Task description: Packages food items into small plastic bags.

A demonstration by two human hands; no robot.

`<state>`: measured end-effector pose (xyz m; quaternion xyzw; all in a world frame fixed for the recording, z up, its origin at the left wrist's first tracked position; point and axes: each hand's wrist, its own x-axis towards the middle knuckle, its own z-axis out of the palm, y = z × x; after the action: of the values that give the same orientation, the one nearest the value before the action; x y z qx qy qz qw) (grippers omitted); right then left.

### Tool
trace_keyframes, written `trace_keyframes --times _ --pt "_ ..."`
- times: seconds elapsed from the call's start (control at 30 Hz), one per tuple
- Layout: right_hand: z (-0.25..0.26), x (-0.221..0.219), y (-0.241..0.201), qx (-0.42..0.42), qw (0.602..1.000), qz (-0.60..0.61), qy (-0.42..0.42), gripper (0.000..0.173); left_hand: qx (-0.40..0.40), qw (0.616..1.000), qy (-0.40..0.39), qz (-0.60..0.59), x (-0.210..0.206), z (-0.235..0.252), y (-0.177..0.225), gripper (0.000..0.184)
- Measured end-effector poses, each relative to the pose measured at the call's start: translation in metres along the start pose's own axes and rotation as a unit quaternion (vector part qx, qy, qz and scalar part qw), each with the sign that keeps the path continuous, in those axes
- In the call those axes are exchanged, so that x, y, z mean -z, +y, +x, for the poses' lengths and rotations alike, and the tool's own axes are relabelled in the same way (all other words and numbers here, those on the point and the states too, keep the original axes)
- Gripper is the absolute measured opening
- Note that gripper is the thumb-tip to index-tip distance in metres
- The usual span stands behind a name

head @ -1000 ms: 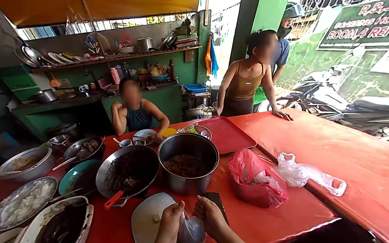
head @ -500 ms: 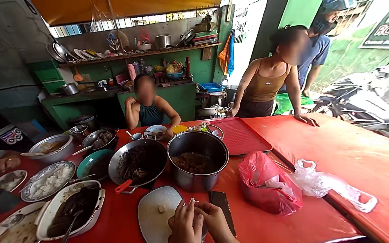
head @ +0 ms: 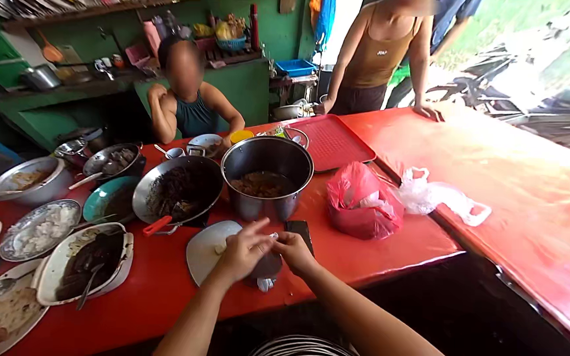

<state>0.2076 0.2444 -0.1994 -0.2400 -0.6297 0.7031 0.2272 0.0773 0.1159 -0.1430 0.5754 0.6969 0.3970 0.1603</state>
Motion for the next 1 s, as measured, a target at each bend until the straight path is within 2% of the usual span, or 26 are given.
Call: trace_keyframes --times 0.07,0.1,0.17,0.23,0.37,0.5,0.57,0.63,0.67,0.83,0.87,0.93,0.97,1.0 --pt "-0.001 0.004 0.0 0.008 1.0 0.006 -0.02 0.011 0.04 0.999 0.013 -0.035 0.013 0.009 -0.007 0.021" --pt "0.0 0.006 0.003 0.015 0.999 0.013 -0.032 0.01 0.077 0.996 -0.004 -0.037 0.017 0.013 -0.009 0.026" --pt "0.001 0.009 0.007 0.025 0.998 0.024 -0.057 0.008 0.137 0.986 -0.084 -0.052 0.019 0.019 -0.01 0.039" --pt "0.004 0.011 0.006 0.027 0.996 0.036 -0.079 0.006 0.144 0.979 -0.129 -0.073 0.014 0.023 -0.01 0.039" --pt "0.011 0.011 0.002 0.028 0.994 0.057 -0.086 0.006 0.101 0.992 -0.057 -0.051 0.004 0.021 -0.009 0.01" --pt "0.01 0.012 -0.003 0.012 0.995 0.042 -0.092 0.006 0.092 0.993 -0.05 -0.049 0.007 0.02 -0.007 0.009" --pt "0.007 0.009 -0.007 -0.004 0.995 0.028 -0.095 0.006 0.143 0.986 -0.028 -0.078 0.008 0.018 -0.003 0.013" --pt "0.008 0.005 -0.011 -0.025 0.996 0.03 -0.082 0.008 0.196 0.974 0.029 -0.114 0.0 0.014 -0.004 0.017" --pt "0.01 0.002 -0.013 -0.039 0.996 0.04 -0.07 0.008 0.197 0.971 0.06 -0.119 -0.007 0.012 -0.006 0.017" --pt "0.016 -0.002 -0.016 -0.101 0.989 0.107 -0.032 0.007 0.044 0.978 0.185 -0.082 -0.047 -0.006 -0.03 0.016" --pt "0.017 -0.002 -0.016 -0.106 0.989 0.103 -0.034 0.003 0.026 0.977 0.199 -0.078 -0.053 -0.009 -0.035 0.014" --pt "0.017 -0.002 -0.016 -0.109 0.99 0.087 -0.036 0.007 0.011 0.976 0.202 -0.077 -0.063 -0.013 -0.044 0.012" --pt "0.017 -0.002 -0.016 -0.108 0.99 0.079 -0.039 0.008 0.008 0.976 0.202 -0.085 -0.066 -0.013 -0.047 0.015" --pt "0.017 -0.002 -0.017 -0.106 0.991 0.074 -0.042 0.01 0.013 0.976 0.195 -0.097 -0.066 -0.013 -0.048 0.026"
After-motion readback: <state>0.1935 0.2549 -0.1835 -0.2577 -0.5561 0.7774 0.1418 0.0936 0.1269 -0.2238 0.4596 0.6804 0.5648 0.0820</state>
